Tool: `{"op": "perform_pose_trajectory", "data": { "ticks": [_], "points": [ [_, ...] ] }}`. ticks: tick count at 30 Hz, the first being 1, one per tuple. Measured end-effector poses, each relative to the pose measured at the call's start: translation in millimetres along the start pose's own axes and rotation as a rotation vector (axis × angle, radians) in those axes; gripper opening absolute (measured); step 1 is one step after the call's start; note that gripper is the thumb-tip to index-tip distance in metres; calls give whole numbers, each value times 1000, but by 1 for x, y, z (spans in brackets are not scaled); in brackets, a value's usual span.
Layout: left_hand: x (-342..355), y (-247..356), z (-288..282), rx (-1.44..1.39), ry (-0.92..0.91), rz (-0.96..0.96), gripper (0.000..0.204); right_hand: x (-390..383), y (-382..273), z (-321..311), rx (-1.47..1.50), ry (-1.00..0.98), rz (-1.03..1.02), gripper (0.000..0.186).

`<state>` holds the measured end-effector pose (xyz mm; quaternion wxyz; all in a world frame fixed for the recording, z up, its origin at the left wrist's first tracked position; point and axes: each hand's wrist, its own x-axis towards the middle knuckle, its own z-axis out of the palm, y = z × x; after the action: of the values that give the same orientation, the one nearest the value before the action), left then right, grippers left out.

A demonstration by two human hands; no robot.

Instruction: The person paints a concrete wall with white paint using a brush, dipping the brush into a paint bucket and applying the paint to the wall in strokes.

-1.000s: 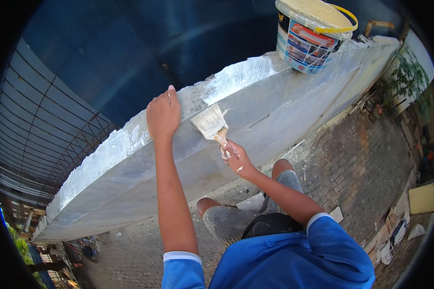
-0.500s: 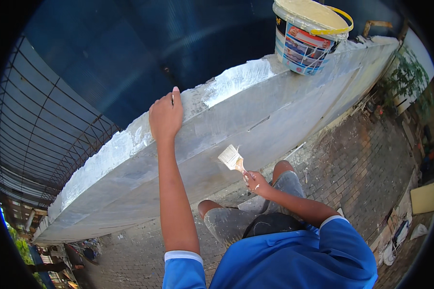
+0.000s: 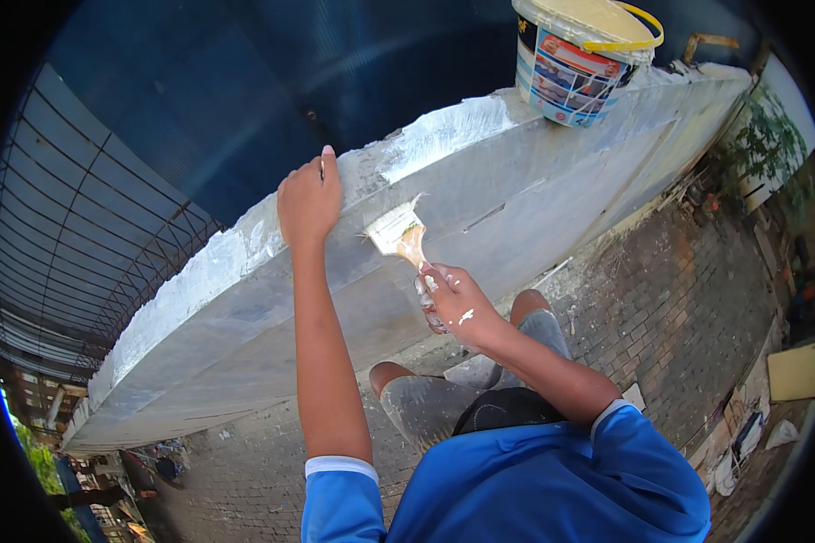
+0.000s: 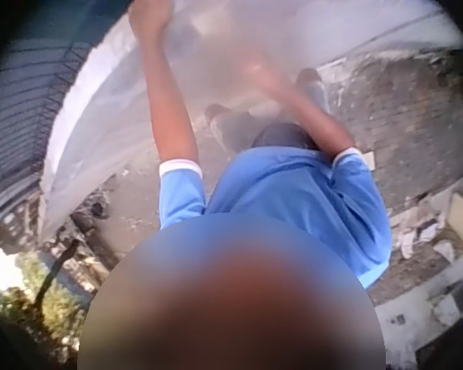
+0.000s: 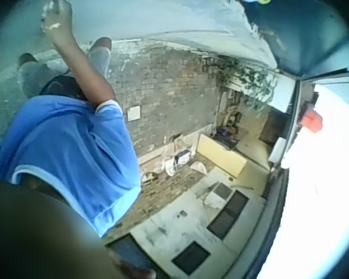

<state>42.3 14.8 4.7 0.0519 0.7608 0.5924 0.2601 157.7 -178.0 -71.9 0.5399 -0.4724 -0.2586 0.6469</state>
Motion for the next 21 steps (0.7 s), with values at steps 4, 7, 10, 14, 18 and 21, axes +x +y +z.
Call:
{"op": "perform_pose_trajectory", "data": {
  "ticks": [4,7,10,14,18,21],
  "points": [
    [0,-4,1,-6,9,28,56,7,63,-26,-174,58,-72,32],
    [-1,-1,2,2,25,11,57,14,131,-66,-174,152,65,31],
    [-3,1,0,15,-18,6,58,23,133,-74,-22,166,257,31],
    [-2,-4,4,10,35,-12,58,42,77,-49,21,60,125,30],
    [-1,-5,3,1,1,6,59,37,61,-27,63,92,133,29],
    [2,-2,2,-4,-7,-16,59,18,57,-22,133,116,173,29]
  ]
}}
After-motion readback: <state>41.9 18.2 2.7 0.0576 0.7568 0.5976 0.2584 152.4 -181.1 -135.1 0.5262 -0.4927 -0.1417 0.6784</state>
